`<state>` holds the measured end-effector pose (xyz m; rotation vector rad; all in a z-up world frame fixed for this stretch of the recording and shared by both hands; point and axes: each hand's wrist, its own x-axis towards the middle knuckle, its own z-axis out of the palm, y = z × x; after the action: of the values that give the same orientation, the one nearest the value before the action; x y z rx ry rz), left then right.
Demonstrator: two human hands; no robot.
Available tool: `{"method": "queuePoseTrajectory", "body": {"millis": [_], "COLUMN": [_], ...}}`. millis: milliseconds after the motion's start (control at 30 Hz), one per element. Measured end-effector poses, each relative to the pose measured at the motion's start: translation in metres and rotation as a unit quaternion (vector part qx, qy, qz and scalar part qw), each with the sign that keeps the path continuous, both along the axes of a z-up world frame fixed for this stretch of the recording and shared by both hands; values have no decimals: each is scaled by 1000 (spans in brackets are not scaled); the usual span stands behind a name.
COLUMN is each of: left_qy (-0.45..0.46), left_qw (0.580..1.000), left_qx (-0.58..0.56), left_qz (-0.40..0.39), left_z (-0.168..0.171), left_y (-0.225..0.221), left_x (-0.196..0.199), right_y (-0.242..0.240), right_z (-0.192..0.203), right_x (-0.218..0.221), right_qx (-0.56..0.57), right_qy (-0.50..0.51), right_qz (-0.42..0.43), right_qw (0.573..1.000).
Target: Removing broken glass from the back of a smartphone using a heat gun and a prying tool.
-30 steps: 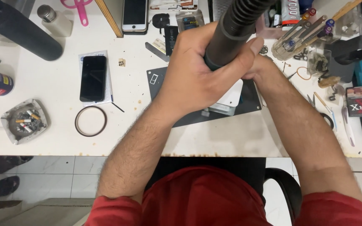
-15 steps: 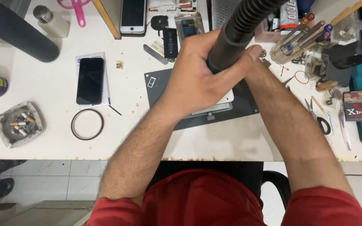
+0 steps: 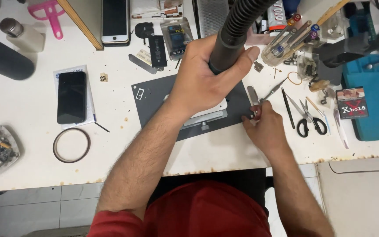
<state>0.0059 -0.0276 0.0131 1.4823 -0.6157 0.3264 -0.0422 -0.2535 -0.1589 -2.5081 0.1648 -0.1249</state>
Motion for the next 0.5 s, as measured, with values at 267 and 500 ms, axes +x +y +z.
{"method": "queuePoseTrajectory", "body": {"millis": [267,500], "left_qy": [-7,2], "left_qw": [1000,1000], "left_qx": [17,4], "left_qz": [-14,-25], "left_z": [-4,-7], "left_y": [0,0], "left_x": [-1,0], "right_y": [5,4], "right_z": [-6,-10], "right_x": [-6,-15], "right_qx": [-25,-10], "right_qy": [-25,9], "right_qz": [-2,-10], "right_qw": [999,1000]}}
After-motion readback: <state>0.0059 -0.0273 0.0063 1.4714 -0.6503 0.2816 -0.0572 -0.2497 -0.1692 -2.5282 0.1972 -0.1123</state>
